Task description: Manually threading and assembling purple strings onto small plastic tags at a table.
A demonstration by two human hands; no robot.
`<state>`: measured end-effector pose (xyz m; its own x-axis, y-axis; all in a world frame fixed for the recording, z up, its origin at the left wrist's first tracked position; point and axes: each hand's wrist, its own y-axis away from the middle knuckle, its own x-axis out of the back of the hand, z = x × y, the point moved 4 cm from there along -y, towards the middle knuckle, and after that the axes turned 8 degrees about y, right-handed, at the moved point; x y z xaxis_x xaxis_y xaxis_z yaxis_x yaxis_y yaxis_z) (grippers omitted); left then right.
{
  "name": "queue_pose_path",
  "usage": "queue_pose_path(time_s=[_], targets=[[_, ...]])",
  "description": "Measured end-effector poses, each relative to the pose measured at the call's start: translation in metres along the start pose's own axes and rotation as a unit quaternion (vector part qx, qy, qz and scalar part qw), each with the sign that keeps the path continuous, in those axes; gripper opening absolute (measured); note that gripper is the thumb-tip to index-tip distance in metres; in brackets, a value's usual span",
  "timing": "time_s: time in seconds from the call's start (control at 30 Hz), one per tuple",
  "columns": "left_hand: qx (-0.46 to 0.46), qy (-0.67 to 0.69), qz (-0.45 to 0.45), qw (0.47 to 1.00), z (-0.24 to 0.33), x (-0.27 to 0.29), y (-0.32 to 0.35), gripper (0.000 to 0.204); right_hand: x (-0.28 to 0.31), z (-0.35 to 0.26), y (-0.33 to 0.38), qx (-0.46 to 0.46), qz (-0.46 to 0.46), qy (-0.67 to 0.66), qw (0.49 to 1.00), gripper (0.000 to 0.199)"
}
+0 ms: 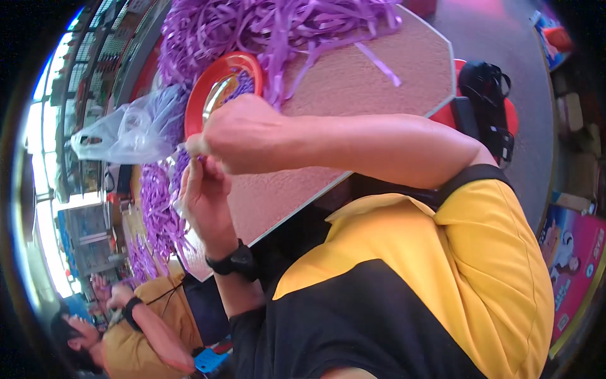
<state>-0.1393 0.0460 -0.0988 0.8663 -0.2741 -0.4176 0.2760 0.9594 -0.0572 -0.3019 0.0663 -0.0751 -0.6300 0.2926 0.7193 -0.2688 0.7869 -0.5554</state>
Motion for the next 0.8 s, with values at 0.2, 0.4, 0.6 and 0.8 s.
queue_pose_path(time_s=[0.2, 0.4, 0.6, 0.8], targets=[[-0.018, 0.034, 0.006, 0.999, -0.006, -0.003, 0.005, 0.022, 0.002, 0.004, 0.003, -0.029, 0.058, -0.025, 0.998, 0.028], [0.016, 0.002, -0.015, 1.0, -0.012, -0.01, 0.006, 0.018, 0.01, 0.006, -0.002, -0.015, 0.073, -0.104, 0.992, 0.021], [0.059, -0.301, -0.093, 0.947, -0.015, -0.047, -0.014, 0.012, 0.061, 0.029, -0.005, -0.049, 0.221, -0.195, 0.954, 0.017], [-0.109, -0.665, -0.19, 0.714, -0.045, -0.089, -0.049, 0.012, 0.092, 0.029, 0.011, -0.086, 0.312, -0.156, 0.933, 0.018]])
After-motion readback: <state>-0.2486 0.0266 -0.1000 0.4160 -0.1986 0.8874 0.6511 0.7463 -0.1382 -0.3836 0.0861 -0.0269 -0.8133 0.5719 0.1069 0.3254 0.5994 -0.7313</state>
